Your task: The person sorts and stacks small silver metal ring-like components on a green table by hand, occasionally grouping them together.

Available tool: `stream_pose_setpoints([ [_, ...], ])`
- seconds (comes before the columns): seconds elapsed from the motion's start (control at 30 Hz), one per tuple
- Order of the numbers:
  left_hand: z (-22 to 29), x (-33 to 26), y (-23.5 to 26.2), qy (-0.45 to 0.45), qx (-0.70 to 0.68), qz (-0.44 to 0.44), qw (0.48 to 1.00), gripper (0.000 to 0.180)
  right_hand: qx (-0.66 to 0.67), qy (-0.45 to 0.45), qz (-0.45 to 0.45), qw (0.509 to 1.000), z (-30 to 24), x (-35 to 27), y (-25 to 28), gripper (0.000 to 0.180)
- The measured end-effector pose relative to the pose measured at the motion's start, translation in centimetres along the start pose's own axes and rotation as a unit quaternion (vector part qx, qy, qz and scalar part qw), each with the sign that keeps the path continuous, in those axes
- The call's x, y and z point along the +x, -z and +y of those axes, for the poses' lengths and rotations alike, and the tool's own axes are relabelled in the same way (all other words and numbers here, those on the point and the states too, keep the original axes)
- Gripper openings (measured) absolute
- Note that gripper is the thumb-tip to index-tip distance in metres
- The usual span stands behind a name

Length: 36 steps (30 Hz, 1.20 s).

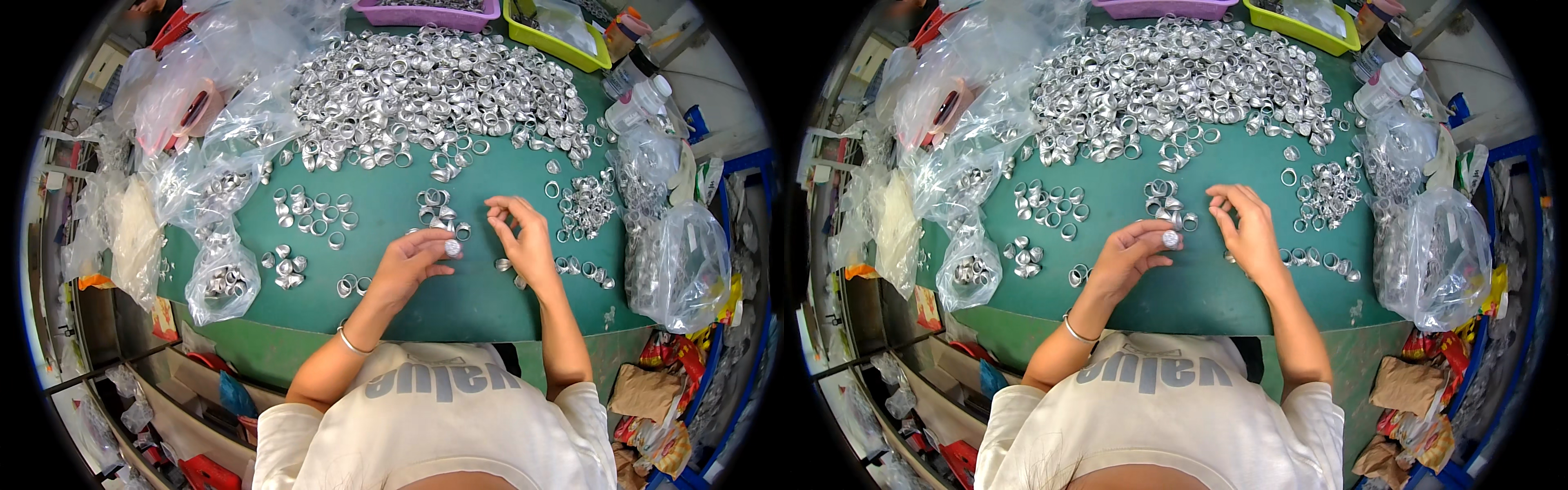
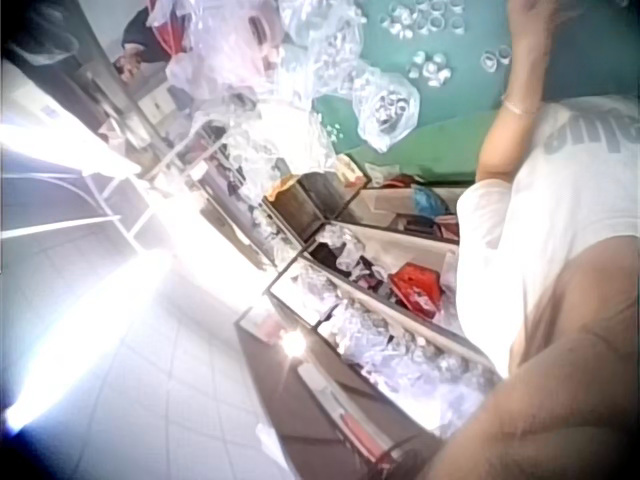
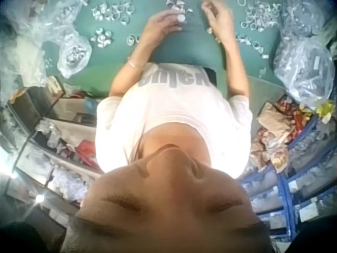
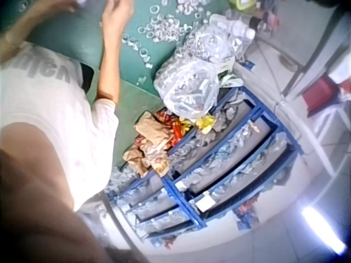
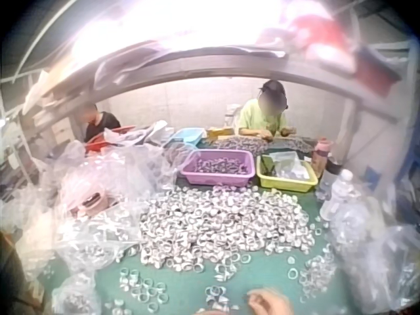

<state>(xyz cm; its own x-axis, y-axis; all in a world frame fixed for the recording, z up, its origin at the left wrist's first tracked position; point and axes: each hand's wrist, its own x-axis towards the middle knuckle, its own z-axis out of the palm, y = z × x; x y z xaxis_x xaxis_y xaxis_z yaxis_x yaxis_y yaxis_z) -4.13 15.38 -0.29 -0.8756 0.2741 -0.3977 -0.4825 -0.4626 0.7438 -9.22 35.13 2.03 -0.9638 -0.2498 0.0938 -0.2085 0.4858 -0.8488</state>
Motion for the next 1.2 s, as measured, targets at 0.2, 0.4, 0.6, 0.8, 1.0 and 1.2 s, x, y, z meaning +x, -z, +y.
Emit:
stream_pose_setpoints([
  [0.2, -0.6, -0.5, 0.8, -0.03, 0.048, 0.06, 0.997, 0.026, -0.201, 0.064, -0.047, 0.976, 1.6, -0.4, -2.3, 0.018],
  [0.4, -0.8, -1.0, 0.8, -0.01, 0.016, 0.026, 0.999, 0.03, -0.033, 0.013, 0.013, 0.999, 0.5, -1.6, -2.0, 0.015],
  [0.6, -0.8, -0.9, -0.4, 0.001, -0.062, -0.021, 0.998, 0.03, 0.197, 0.006, 0.015, 0.98, 0.9, -3.5, -3.5, 0.019],
  [0.8, -0.9, -1.1, -0.3, -0.01, -0.072, -0.044, 0.996, 0.031, 0.297, -0.024, 0.025, 0.954, 1.3, -3.7, -4.1, 0.017],
  [1.0, -1.0, -2.8, 0.8, 0.02, -0.019, 0.001, 1.0, 0.024, 0.212, -0.038, -0.008, 0.976, 0.9, -4.0, -4.2, 0.018],
  [1.2, -1.2, -7.7, 2.7, 0.09, 0.285, 0.006, 0.954, 0.034, 0.131, 0.046, -0.086, 0.987, -2.3, -3.6, -7.3, 0.017],
])
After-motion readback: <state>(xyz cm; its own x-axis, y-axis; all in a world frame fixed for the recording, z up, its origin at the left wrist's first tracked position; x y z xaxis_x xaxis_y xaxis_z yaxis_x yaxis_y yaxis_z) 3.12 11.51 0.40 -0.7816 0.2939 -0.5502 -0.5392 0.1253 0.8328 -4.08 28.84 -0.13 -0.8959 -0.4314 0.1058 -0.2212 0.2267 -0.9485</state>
